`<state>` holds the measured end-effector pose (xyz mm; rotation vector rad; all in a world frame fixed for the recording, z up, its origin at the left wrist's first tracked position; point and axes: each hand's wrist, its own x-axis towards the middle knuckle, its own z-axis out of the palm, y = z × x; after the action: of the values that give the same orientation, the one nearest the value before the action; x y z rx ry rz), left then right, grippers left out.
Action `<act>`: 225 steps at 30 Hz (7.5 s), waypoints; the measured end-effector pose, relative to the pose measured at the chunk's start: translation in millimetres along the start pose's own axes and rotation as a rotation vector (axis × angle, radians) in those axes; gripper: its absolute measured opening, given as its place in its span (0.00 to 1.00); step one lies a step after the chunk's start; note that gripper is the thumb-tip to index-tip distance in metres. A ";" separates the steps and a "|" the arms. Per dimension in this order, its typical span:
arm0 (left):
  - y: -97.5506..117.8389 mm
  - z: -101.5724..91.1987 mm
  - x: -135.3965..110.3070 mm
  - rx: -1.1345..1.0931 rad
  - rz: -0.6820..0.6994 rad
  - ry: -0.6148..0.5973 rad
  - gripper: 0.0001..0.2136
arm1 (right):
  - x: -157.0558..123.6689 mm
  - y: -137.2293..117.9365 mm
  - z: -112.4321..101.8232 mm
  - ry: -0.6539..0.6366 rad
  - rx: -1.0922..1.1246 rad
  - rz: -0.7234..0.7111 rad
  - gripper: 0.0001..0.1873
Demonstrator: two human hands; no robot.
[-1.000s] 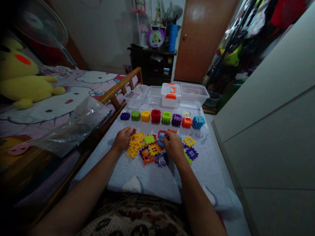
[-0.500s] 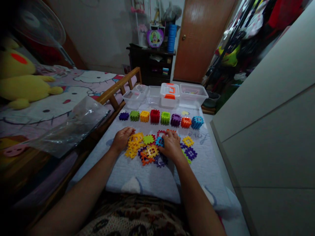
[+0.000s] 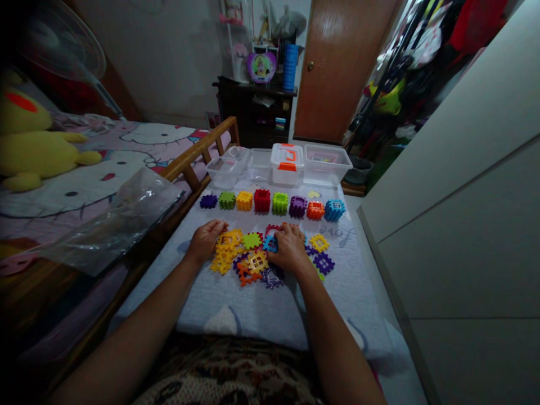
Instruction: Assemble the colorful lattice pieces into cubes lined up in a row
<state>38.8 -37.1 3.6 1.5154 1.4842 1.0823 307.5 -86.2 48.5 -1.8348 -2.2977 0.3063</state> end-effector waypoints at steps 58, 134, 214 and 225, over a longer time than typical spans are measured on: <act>-0.8 -4.9 1.2 0.146 0.007 -0.003 0.20 | 47.1 213.9 -111.0 0.198 0.025 0.148 0.29; -2.3 -2.4 -1.7 0.061 0.105 0.045 0.14 | -36.3 112.3 -6.6 0.426 0.286 0.139 0.17; 52.1 -12.9 -13.5 0.385 0.249 -0.242 0.26 | -39.3 52.8 8.6 0.652 0.389 0.086 0.10; 85.2 37.7 -43.8 0.546 0.500 -0.656 0.33 | -36.2 54.0 18.1 0.704 0.365 0.001 0.10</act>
<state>106.5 -83.5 65.7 2.4167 0.9825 0.3337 361.2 -110.7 15.8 -1.4501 -1.6322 0.0514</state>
